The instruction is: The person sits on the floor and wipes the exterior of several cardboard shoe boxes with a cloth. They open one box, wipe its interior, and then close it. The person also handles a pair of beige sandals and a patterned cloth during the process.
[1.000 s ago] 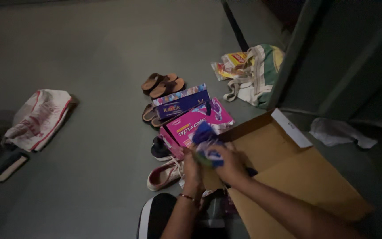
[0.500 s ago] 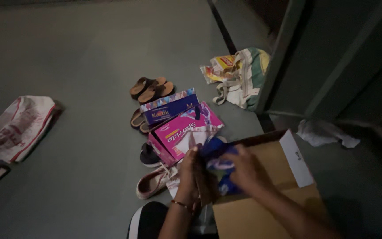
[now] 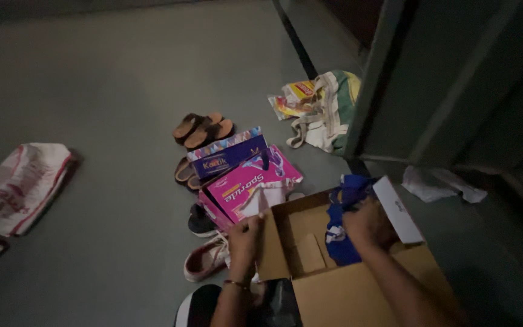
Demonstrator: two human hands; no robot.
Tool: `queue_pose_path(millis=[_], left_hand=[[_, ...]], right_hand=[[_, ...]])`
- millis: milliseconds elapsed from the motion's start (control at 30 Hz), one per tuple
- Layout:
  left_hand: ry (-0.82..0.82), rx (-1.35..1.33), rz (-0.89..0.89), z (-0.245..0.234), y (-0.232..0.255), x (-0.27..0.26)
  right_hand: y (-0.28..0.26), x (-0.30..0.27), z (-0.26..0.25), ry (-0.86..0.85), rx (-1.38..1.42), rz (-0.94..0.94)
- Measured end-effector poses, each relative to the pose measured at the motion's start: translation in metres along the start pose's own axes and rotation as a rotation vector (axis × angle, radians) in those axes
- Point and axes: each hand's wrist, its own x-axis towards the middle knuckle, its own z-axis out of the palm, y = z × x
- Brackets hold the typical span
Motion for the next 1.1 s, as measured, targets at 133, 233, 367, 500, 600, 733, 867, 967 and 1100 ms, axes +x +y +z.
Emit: queue_pose_path(millis=[133, 233, 367, 500, 600, 733, 867, 967, 1100], left_hand=[[0.202, 0.32, 0.242, -0.001, 0.02, -0.024], [0.377, 0.506, 0.494, 0.002, 0.031, -0.039], [0.298, 0.655, 0.497, 0.004, 0.041, -0.052], [0.15, 0.26, 0.362, 0.004, 0.046, -0.046], [-0.014, 0.144, 0.149, 0.003, 0.04, -0.034], [0.097, 0.327, 0.295, 0.004, 0.019, -0.007], [0.137, 0.325, 0.416, 0.004, -0.001, 0.014], [0.115, 0.291, 0.431, 0.007, -0.004, 0.014], [0.136, 0.392, 0.351, 0.005, 0.01, 0.002]], right_hand=[[-0.023, -0.017, 0.004, -0.308, -0.163, 0.034], [-0.029, -0.028, 0.006, -0.398, -0.501, -0.018], [-0.031, -0.035, 0.006, -0.112, -0.284, -0.243], [-0.043, -0.05, -0.011, -0.334, -0.174, -0.362], [-0.064, -0.073, -0.027, -0.473, -0.263, -0.569], [-0.086, -0.095, -0.037, -0.595, -0.369, -0.713], [-0.08, -0.092, -0.045, -0.687, -0.412, -0.819], [-0.067, -0.082, -0.044, -0.743, -0.448, -0.791], [-0.045, -0.056, -0.036, -0.746, -0.653, -0.771]])
